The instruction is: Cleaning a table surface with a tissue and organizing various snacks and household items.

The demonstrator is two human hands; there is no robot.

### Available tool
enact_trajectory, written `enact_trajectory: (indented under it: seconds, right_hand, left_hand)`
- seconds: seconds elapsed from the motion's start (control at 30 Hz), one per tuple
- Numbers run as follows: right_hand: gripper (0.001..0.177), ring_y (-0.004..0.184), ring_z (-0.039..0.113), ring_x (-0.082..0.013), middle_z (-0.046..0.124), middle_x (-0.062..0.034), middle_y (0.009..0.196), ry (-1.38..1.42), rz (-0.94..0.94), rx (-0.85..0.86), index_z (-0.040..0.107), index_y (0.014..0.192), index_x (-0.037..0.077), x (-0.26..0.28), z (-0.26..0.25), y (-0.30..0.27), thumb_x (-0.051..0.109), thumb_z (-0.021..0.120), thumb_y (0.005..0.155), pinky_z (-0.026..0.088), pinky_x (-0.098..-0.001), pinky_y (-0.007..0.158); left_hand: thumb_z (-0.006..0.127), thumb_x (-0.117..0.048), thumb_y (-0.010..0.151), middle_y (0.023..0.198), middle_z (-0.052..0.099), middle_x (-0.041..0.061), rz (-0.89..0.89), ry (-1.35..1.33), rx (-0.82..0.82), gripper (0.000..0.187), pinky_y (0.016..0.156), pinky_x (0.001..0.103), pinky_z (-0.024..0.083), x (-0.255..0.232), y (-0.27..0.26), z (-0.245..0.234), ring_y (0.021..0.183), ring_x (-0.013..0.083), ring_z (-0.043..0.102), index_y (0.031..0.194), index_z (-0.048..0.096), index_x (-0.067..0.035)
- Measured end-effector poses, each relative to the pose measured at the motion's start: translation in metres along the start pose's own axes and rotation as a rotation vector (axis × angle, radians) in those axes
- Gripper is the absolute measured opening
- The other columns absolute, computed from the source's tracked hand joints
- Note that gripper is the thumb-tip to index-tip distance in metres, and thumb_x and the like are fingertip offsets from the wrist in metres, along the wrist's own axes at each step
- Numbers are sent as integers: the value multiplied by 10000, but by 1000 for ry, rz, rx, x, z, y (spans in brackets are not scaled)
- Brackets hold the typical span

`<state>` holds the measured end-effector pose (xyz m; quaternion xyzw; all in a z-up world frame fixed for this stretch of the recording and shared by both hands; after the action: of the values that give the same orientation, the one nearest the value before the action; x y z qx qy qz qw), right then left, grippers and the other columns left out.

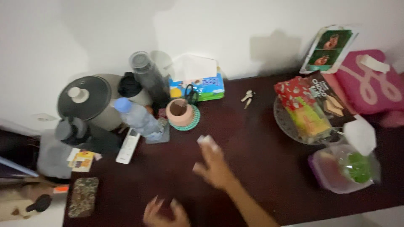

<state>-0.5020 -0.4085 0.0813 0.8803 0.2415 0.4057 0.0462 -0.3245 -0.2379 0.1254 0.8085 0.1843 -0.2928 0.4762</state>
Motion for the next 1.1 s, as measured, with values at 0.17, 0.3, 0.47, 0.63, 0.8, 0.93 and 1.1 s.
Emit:
enact_trajectory:
  seconds: [0.17,0.3,0.47,0.63,0.8,0.93,1.1]
  right_hand:
    - [828,1522,269,-358,312,-195,1647,65,-2,274,208,1601,-4,19,-7,-54,377,565,959,199,-475,1214]
    - [757,1450,391,-427,368,-155,1645,66,136,80,269,1606,104,-38,-61,-65,478,568,1020,319,-525,1147]
    - [871,1601,97,-321,100,-159,1732,96,226,147,111,1646,102,-21,-91,-102,479,552,995,90,-498,1243]
    - [854,1606,26,-302,49,-100,1739,73,36,462,118,1655,102,-20,-55,-139,608,456,1056,51,-538,1246]
    - [859,1602,92,-304,90,-120,1737,-47,116,290,148,1647,107,-57,-67,-99,430,648,1028,98,-520,1245]
    - [827,1597,108,-275,109,-91,1735,-158,73,275,161,1649,93,-82,-85,-51,448,598,1043,114,-494,1247]
    - [796,1588,123,-300,141,-120,1723,-129,114,284,218,1635,94,-129,-94,1,452,581,1024,84,-494,1247]
  left_hand:
    - [671,-122,912,1243,586,168,33,-394,271,268,1084,453,447,-126,30,167,1199,333,583,1152,598,-29]
    - [624,-242,937,1354,516,224,254,-320,824,510,1009,545,449,-169,-6,336,1244,433,509,1381,527,-10]
    - [773,-400,885,1341,517,188,350,35,989,662,900,536,522,-182,-33,451,1208,397,515,1383,531,-37]
    - [884,-537,761,1199,522,122,382,186,992,724,769,490,580,-186,-41,502,1037,343,615,1233,570,-87]
    - [745,-186,850,1155,615,177,246,126,1235,393,787,536,592,-173,-58,533,970,420,703,1184,599,-38]
    - [735,-122,866,1042,670,213,257,66,1315,280,745,556,577,-166,-50,542,935,462,693,1081,586,-21]
    - [480,29,845,818,694,295,246,-170,1120,318,661,632,487,-174,0,495,780,563,659,1146,563,-32]
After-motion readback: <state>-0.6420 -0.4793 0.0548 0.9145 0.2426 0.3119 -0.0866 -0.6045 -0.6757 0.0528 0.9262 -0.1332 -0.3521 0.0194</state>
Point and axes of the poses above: each hand's wrist, its own y-axis towards the middle knuckle, its own z-axis out of the palm, x = y × z, the point moved 8 cm from there along y, towards the middle knuckle
